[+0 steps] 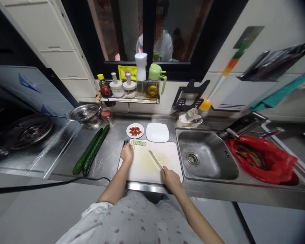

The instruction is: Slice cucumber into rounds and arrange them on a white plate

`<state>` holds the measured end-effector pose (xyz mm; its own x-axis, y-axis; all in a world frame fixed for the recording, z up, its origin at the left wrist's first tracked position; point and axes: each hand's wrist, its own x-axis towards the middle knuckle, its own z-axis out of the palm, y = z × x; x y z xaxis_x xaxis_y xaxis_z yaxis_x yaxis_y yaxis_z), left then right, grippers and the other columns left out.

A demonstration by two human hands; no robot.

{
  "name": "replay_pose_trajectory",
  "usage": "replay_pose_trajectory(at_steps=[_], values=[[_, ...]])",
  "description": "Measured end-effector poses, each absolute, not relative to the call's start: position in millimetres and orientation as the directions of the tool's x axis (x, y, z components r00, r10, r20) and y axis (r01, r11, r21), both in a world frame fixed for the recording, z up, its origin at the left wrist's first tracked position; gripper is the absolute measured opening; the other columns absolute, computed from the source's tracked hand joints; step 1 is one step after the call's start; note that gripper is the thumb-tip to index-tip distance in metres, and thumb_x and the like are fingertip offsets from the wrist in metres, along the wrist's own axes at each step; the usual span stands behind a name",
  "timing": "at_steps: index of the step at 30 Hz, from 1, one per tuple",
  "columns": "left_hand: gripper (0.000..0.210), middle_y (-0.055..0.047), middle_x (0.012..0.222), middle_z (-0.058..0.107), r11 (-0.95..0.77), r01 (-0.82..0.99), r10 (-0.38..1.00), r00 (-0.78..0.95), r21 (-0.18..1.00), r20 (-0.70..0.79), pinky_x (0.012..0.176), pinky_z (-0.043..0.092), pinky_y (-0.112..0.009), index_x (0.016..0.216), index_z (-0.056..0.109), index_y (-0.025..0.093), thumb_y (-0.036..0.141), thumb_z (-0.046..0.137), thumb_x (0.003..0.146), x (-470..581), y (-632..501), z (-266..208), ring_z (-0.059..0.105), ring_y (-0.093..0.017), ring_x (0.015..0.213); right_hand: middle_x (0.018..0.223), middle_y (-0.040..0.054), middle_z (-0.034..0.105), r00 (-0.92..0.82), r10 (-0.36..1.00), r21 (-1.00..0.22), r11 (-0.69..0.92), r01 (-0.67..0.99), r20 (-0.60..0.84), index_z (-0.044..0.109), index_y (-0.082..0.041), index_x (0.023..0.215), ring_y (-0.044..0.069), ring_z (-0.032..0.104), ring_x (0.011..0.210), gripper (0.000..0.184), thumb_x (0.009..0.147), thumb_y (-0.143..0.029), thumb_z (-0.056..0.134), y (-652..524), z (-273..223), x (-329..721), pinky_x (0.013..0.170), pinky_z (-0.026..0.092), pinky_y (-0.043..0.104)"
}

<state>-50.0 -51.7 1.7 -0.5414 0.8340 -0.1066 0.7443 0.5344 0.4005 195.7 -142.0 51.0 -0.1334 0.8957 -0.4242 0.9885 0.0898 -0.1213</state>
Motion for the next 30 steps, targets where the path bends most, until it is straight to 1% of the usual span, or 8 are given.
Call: replay_pose_trajectory(at_steps=[6, 14, 18, 25, 30], values=[[0.024, -0.007, 0.103, 0.063, 0.484, 0.802, 0.869, -0.488, 0.350, -0.082, 0.071, 0.040, -0.028, 0.098, 0.065, 0.025, 0.029, 0.043, 0.090, -52, -54, -1, 0.061, -0.019, 0.086, 0.091, 0.0110, 0.068, -0.131, 0.897, -0.124, 0.086, 0.989, -0.422, 0.052, -0.020, 0.108, 0.021, 0.065, 0.087, 0.035, 0.097, -0.036, 0.023, -141, 48, 197, 0.071, 0.039, 0.029], [0.029, -0.009, 0.105, 0.061, 0.463, 0.832, 0.884, -0.457, 0.306, -0.094, 0.072, 0.041, -0.029, 0.100, 0.067, 0.023, 0.028, 0.041, 0.091, -52, -56, 3, 0.061, -0.020, 0.085, 0.090, 0.0110, 0.069, -0.131, 0.897, -0.131, 0.082, 0.988, -0.422, 0.053, -0.020, 0.107, 0.022, 0.065, 0.087, 0.035, 0.097, -0.035, 0.022, -142, 48, 197, 0.071, 0.039, 0.029], [0.029, -0.008, 0.105, 0.061, 0.439, 0.836, 0.894, -0.443, 0.329, -0.067, 0.073, 0.042, -0.030, 0.099, 0.067, 0.024, 0.031, 0.041, 0.090, -49, -57, 4, 0.060, -0.020, 0.085, 0.090, 0.0111, 0.069, -0.130, 0.899, -0.137, 0.079, 0.987, -0.419, 0.052, -0.020, 0.107, 0.021, 0.065, 0.087, 0.035, 0.097, -0.035, 0.022, -142, 50, 197, 0.072, 0.039, 0.029], [0.027, -0.006, 0.107, 0.061, 0.303, 0.867, 0.946, -0.325, 0.396, -0.012, 0.078, 0.041, -0.029, 0.108, 0.064, 0.027, 0.030, 0.045, 0.088, -26, -48, 8, 0.059, -0.019, 0.091, 0.092, 0.0109, 0.068, -0.106, 0.897, -0.128, 0.056, 0.990, -0.429, 0.052, -0.020, 0.108, 0.021, 0.065, 0.089, 0.033, 0.097, -0.035, 0.024, -143, 50, 196, 0.073, 0.039, 0.029], [0.032, -0.006, 0.112, 0.059, 0.228, 0.897, 0.973, -0.224, 0.379, -0.057, 0.083, 0.040, -0.032, 0.116, 0.061, 0.029, 0.032, 0.047, 0.087, -11, -30, 13, 0.056, -0.021, 0.099, 0.092, 0.0117, 0.068, -0.114, 0.898, -0.135, 0.061, 0.989, -0.425, 0.053, -0.019, 0.107, 0.021, 0.065, 0.089, 0.033, 0.097, -0.034, 0.025, -142, 51, 195, 0.073, 0.039, 0.029]])
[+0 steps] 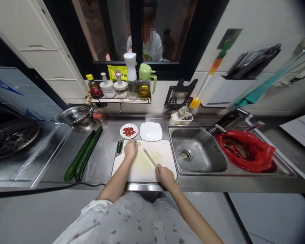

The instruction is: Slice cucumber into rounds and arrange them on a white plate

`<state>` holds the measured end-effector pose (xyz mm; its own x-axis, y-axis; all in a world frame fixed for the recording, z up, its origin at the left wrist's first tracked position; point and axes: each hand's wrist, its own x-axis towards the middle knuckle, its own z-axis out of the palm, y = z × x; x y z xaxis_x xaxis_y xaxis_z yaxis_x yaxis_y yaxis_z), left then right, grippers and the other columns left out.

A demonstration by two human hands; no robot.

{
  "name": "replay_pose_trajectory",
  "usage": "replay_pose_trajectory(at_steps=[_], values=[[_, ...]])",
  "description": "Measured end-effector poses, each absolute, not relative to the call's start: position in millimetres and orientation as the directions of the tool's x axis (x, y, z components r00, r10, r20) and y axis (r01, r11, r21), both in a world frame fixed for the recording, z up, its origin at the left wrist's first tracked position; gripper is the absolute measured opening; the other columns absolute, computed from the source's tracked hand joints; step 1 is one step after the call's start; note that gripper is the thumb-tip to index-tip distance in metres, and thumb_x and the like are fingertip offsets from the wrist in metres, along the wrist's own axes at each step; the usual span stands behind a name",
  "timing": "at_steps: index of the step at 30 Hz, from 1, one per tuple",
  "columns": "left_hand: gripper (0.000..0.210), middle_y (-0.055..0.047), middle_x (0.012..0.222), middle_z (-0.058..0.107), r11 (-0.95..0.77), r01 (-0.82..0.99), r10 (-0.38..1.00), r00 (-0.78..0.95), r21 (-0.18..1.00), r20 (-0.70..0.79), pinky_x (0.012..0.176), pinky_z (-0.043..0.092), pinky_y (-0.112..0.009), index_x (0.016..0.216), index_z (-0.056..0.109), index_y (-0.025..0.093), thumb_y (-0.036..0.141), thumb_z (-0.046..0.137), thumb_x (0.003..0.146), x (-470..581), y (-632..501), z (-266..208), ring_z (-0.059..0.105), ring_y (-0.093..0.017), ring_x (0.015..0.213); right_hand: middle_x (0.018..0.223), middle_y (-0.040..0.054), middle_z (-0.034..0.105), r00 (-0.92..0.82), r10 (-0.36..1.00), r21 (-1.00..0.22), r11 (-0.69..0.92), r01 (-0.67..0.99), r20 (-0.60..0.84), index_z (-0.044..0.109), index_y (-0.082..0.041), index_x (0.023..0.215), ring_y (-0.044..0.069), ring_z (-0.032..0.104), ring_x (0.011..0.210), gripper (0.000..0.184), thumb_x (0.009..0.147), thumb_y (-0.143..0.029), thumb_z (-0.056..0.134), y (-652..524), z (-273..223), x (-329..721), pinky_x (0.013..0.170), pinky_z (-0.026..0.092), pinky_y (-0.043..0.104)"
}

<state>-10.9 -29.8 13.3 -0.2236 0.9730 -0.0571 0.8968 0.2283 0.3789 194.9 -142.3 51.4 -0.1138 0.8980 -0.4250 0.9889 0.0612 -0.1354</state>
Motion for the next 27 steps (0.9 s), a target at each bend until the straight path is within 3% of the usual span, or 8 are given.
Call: replay_pose_trajectory(at_steps=[10, 17, 27], values=[[0.033, -0.011, 0.111, 0.056, 0.131, 0.958, 0.982, -0.090, 0.257, -0.167, 0.088, 0.038, -0.037, 0.117, 0.062, 0.027, 0.028, 0.046, 0.088, 3, -12, 13, 0.054, -0.025, 0.103, 0.094, 0.0121, 0.068, -0.119, 0.887, -0.159, 0.052, 0.986, -0.447, 0.054, -0.018, 0.108, 0.020, 0.064, 0.091, 0.032, 0.096, -0.031, 0.027, -141, 54, 194, 0.076, 0.040, 0.029], [0.033, -0.011, 0.115, 0.054, 0.125, 0.961, 0.983, -0.086, 0.248, -0.162, 0.085, 0.041, -0.035, 0.117, 0.061, 0.026, 0.026, 0.045, 0.088, 2, -11, 11, 0.050, -0.025, 0.107, 0.092, 0.0117, 0.069, -0.126, 0.885, -0.169, 0.054, 0.984, -0.449, 0.054, -0.018, 0.107, 0.021, 0.064, 0.089, 0.032, 0.096, -0.031, 0.026, -141, 56, 195, 0.074, 0.040, 0.030], [0.023, -0.009, 0.107, 0.059, 0.104, 0.959, 0.991, -0.078, 0.263, -0.107, 0.082, 0.041, -0.032, 0.102, 0.063, 0.024, 0.019, 0.048, 0.085, 1, -14, 18, 0.053, -0.023, 0.103, 0.091, 0.0129, 0.068, -0.113, 0.898, -0.155, 0.051, 0.987, -0.425, 0.052, -0.017, 0.105, 0.022, 0.065, 0.088, 0.030, 0.096, -0.029, 0.026, -142, 51, 194, 0.075, 0.041, 0.031]])
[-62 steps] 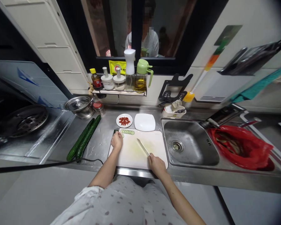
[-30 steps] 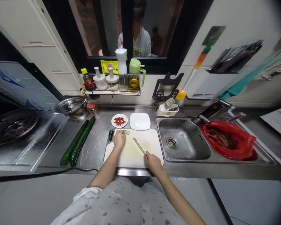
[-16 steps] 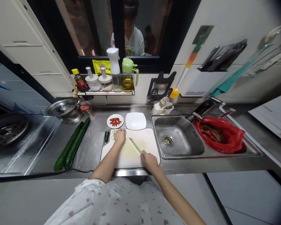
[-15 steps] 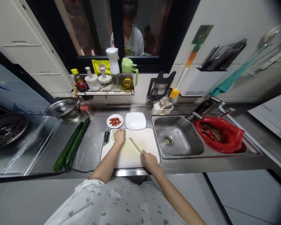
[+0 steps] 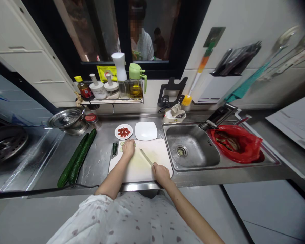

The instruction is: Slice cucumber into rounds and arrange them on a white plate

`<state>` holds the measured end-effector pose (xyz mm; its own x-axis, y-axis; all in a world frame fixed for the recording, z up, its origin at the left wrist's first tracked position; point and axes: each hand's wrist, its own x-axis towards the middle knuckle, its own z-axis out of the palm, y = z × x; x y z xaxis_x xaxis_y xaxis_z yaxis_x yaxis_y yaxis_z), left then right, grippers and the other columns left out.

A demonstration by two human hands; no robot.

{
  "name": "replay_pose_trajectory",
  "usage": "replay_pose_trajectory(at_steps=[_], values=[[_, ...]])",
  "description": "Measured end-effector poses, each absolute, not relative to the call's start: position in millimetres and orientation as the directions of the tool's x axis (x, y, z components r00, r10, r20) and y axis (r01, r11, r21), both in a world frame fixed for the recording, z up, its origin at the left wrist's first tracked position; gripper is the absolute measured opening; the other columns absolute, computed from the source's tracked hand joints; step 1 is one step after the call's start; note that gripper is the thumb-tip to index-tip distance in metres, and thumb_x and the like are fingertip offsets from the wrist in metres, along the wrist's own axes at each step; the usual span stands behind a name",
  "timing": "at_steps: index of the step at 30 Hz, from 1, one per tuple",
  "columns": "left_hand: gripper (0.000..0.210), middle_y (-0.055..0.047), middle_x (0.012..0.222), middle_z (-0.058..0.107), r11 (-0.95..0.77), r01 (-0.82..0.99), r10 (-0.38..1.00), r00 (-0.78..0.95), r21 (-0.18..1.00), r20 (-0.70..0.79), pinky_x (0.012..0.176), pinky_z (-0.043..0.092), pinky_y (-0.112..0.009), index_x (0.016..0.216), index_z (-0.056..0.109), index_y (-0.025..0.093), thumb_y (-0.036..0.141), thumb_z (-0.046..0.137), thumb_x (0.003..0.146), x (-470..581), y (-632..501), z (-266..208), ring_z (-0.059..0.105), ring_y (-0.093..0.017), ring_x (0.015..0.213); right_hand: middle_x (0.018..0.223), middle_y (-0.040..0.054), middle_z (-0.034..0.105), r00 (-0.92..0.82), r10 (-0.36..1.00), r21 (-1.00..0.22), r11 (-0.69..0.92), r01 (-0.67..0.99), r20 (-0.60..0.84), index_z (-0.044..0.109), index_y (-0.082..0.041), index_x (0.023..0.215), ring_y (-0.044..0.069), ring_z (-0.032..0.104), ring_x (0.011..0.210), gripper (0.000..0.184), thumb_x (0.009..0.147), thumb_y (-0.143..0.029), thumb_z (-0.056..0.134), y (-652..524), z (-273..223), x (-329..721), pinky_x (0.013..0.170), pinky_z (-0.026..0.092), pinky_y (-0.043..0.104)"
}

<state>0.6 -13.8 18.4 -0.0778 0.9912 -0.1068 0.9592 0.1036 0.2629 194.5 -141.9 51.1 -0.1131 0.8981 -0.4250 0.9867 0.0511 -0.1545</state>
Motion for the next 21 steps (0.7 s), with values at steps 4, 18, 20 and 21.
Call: replay_pose_trajectory(at_steps=[4, 18, 20, 21], values=[[0.018, -0.006, 0.101, 0.065, 0.203, 0.908, 0.977, -0.165, 0.367, -0.132, 0.075, 0.041, -0.029, 0.095, 0.064, 0.025, 0.024, 0.049, 0.085, -2, -24, 22, 0.058, -0.021, 0.095, 0.090, 0.0128, 0.068, -0.085, 0.899, -0.143, 0.025, 0.989, -0.430, 0.047, -0.017, 0.109, 0.021, 0.065, 0.088, 0.026, 0.096, -0.028, 0.027, -142, 51, 192, 0.075, 0.041, 0.031], [0.013, 0.001, 0.079, 0.070, 0.419, 0.672, 0.907, -0.272, 0.610, -0.322, 0.066, 0.041, -0.022, 0.086, 0.067, 0.024, 0.027, 0.062, 0.074, -13, -82, 3, 0.062, -0.014, 0.075, 0.102, 0.0093, 0.067, -0.132, 0.885, -0.190, 0.051, 0.981, -0.447, 0.046, -0.023, 0.120, 0.021, 0.062, 0.095, 0.032, 0.089, -0.024, 0.037, -142, 66, 205, 0.076, 0.037, 0.029], [0.015, 0.000, 0.080, 0.070, 0.407, 0.701, 0.911, -0.268, 0.585, -0.314, 0.068, 0.041, -0.023, 0.089, 0.067, 0.025, 0.026, 0.060, 0.076, -12, -85, 4, 0.063, -0.015, 0.079, 0.107, 0.0080, 0.066, -0.147, 0.882, -0.216, 0.053, 0.975, -0.447, 0.043, -0.027, 0.127, 0.021, 0.061, 0.098, 0.037, 0.091, -0.029, 0.036, -142, 70, 208, 0.077, 0.037, 0.029], [0.016, -0.001, 0.080, 0.070, 0.402, 0.716, 0.913, -0.266, 0.571, -0.309, 0.069, 0.041, -0.024, 0.091, 0.068, 0.025, 0.026, 0.059, 0.077, -11, -86, 5, 0.063, -0.016, 0.081, 0.109, 0.0080, 0.065, -0.146, 0.882, -0.223, 0.047, 0.974, -0.449, 0.041, -0.028, 0.131, 0.022, 0.061, 0.098, 0.039, 0.092, -0.032, 0.034, -142, 71, 209, 0.077, 0.037, 0.029]])
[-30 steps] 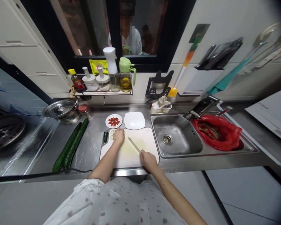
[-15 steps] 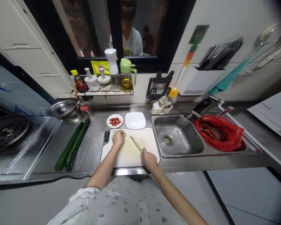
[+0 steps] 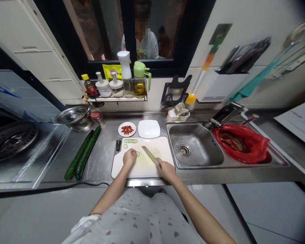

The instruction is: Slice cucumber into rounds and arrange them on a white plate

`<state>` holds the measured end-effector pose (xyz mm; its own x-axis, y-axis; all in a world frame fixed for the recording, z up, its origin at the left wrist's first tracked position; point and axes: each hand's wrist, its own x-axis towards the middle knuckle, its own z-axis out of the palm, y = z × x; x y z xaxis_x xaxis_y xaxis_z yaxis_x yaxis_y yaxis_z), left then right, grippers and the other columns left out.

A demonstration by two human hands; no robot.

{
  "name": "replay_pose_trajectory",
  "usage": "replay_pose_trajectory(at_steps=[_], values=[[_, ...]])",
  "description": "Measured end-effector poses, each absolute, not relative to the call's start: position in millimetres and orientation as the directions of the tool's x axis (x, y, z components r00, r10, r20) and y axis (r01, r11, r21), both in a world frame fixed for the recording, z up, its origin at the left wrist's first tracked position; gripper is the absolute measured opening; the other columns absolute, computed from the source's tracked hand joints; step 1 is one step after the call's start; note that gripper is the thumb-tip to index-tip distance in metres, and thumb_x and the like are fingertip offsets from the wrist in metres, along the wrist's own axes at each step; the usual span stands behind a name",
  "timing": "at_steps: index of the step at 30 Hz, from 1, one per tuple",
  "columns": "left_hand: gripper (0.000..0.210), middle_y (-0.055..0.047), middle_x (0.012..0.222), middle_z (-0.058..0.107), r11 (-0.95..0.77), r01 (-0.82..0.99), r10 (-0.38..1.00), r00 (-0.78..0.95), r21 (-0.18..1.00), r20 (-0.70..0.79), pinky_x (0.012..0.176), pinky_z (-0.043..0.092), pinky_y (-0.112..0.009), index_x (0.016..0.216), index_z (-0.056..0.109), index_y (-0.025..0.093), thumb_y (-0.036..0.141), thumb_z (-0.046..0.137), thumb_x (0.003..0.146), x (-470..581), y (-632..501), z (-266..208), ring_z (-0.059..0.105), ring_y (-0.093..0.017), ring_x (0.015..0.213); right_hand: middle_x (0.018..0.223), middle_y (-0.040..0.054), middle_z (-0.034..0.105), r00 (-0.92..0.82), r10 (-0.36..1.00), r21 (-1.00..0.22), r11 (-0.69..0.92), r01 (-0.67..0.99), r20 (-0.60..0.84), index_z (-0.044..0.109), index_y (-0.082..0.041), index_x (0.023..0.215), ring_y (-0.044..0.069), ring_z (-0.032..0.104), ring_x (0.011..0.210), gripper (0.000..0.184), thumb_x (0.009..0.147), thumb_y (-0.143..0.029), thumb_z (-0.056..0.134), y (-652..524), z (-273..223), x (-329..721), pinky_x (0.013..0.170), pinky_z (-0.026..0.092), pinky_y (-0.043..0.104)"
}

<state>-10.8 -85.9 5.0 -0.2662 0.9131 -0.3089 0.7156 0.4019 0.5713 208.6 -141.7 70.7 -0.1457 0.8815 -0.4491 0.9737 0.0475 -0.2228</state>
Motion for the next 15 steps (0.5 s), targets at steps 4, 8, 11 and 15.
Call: replay_pose_trajectory(at_steps=[4, 8, 11, 15], values=[[0.020, -0.002, 0.087, 0.071, 0.372, 0.760, 0.926, -0.264, 0.533, -0.270, 0.072, 0.042, -0.025, 0.095, 0.068, 0.027, 0.025, 0.056, 0.079, -10, -89, 5, 0.063, -0.018, 0.088, 0.109, 0.0108, 0.065, -0.122, 0.882, -0.235, 0.013, 0.972, -0.456, 0.033, -0.026, 0.138, 0.022, 0.061, 0.097, 0.044, 0.095, -0.036, 0.031, -144, 71, 209, 0.076, 0.037, 0.029], [0.024, -0.003, 0.099, 0.070, 0.342, 0.778, 0.939, -0.260, 0.527, -0.226, 0.076, 0.043, -0.026, 0.096, 0.069, 0.026, 0.019, 0.052, 0.081, -12, -91, 2, 0.062, -0.018, 0.091, 0.101, 0.0101, 0.067, -0.130, 0.904, -0.234, 0.035, 0.972, -0.406, 0.045, -0.023, 0.123, 0.022, 0.063, 0.093, 0.035, 0.096, -0.035, 0.028, -150, 68, 209, 0.072, 0.037, 0.028], [0.025, -0.005, 0.102, 0.069, 0.335, 0.769, 0.942, -0.251, 0.545, -0.225, 0.078, 0.044, -0.026, 0.097, 0.069, 0.023, 0.017, 0.051, 0.081, -15, -90, -2, 0.062, -0.018, 0.092, 0.096, 0.0089, 0.068, -0.163, 0.908, -0.186, 0.097, 0.978, -0.386, 0.051, -0.022, 0.108, 0.021, 0.063, 0.089, 0.030, 0.096, -0.035, 0.027, -156, 68, 210, 0.071, 0.036, 0.028], [0.023, -0.004, 0.098, 0.069, 0.348, 0.743, 0.937, -0.257, 0.571, -0.238, 0.076, 0.044, -0.025, 0.097, 0.070, 0.024, 0.022, 0.052, 0.082, -17, -89, -5, 0.062, -0.017, 0.089, 0.093, 0.0091, 0.068, -0.198, 0.900, -0.130, 0.159, 0.979, -0.389, 0.051, -0.021, 0.103, 0.022, 0.064, 0.087, 0.027, 0.096, -0.032, 0.027, -162, 73, 208, 0.069, 0.037, 0.028]])
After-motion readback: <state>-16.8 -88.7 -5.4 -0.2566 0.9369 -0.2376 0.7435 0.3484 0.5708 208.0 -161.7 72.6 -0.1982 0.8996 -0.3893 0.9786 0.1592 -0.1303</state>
